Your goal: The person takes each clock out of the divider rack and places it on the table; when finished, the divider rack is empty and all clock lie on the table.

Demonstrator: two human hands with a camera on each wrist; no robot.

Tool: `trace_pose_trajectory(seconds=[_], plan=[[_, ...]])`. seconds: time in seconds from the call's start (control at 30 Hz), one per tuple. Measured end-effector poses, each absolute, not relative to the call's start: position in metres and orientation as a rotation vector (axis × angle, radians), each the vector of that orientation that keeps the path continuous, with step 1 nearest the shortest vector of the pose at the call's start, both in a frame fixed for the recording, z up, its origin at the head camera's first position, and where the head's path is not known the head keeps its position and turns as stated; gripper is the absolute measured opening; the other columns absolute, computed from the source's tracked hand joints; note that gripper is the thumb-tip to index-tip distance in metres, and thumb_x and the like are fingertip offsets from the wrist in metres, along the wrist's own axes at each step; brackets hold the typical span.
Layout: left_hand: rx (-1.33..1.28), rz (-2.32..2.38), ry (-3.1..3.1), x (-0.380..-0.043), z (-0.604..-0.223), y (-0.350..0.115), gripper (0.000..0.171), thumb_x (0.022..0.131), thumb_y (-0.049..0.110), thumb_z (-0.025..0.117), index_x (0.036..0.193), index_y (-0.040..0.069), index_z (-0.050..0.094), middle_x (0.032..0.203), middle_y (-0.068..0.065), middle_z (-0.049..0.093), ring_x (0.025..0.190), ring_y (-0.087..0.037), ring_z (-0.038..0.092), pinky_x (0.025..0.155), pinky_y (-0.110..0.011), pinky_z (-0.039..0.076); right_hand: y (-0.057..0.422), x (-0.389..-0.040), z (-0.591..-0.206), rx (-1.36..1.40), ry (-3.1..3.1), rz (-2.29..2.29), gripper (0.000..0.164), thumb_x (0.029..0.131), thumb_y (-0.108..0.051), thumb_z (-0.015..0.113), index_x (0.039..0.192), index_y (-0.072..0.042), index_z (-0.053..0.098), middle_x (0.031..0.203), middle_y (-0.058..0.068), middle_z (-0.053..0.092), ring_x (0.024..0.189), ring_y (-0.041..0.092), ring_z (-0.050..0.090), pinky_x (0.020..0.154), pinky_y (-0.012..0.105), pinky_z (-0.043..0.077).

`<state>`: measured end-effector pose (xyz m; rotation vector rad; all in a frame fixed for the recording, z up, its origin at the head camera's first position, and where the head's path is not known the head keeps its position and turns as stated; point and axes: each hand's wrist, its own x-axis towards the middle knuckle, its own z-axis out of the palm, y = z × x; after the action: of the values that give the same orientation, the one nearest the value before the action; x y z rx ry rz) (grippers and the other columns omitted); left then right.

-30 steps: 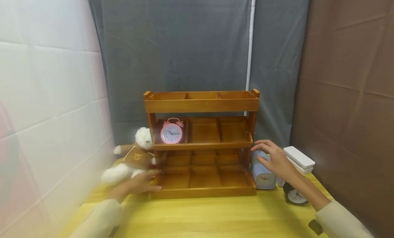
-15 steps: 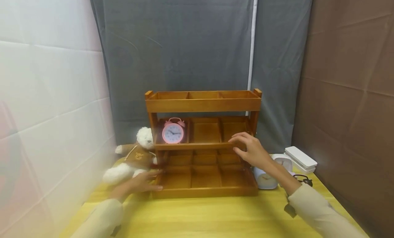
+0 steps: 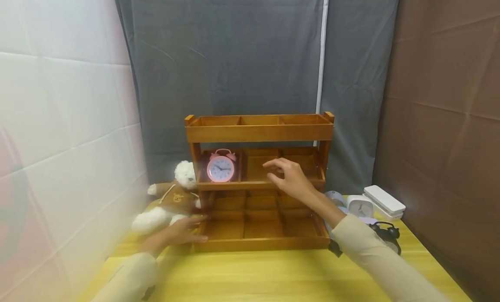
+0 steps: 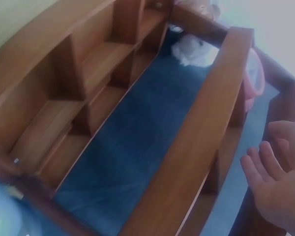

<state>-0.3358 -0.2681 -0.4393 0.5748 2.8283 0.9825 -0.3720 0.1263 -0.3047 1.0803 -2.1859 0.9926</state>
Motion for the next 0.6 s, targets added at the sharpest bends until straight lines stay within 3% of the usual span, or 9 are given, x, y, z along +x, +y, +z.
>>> trace_pose_trajectory(seconds=[0.43,0.6], plan=[[0.577,0.983,2.833,-0.336,-0.442,-0.273,0.087,0.085,0.035,0.088,0.153,-0.003,0.047,0.144,-0.036,0.053,0.127,-0.050,0.059,0.104,-0.057,0.050,0.059,-0.385,-0.298,1.039,-2.248,1.048,0.033,0.096,-0.010,0.077,0.127,-0.002,0.072,0.129,0.013,0.071,0.121,0.029,0.067,0.102,0.039,0.055],[0.584,1.004,2.819,-0.334,-0.440,-0.270,0.087,0.085,0.032,0.088,0.152,-0.004,0.047,0.143,-0.036,0.053,0.127,-0.050,0.059,0.104,-0.057,0.049,0.039,-0.392,-0.300,0.991,-2.233,1.126,0.035,0.094,-0.009,0.078,0.126,0.001,0.072,0.126,0.015,0.072,0.115,0.031,0.070,0.096,0.038,0.058]])
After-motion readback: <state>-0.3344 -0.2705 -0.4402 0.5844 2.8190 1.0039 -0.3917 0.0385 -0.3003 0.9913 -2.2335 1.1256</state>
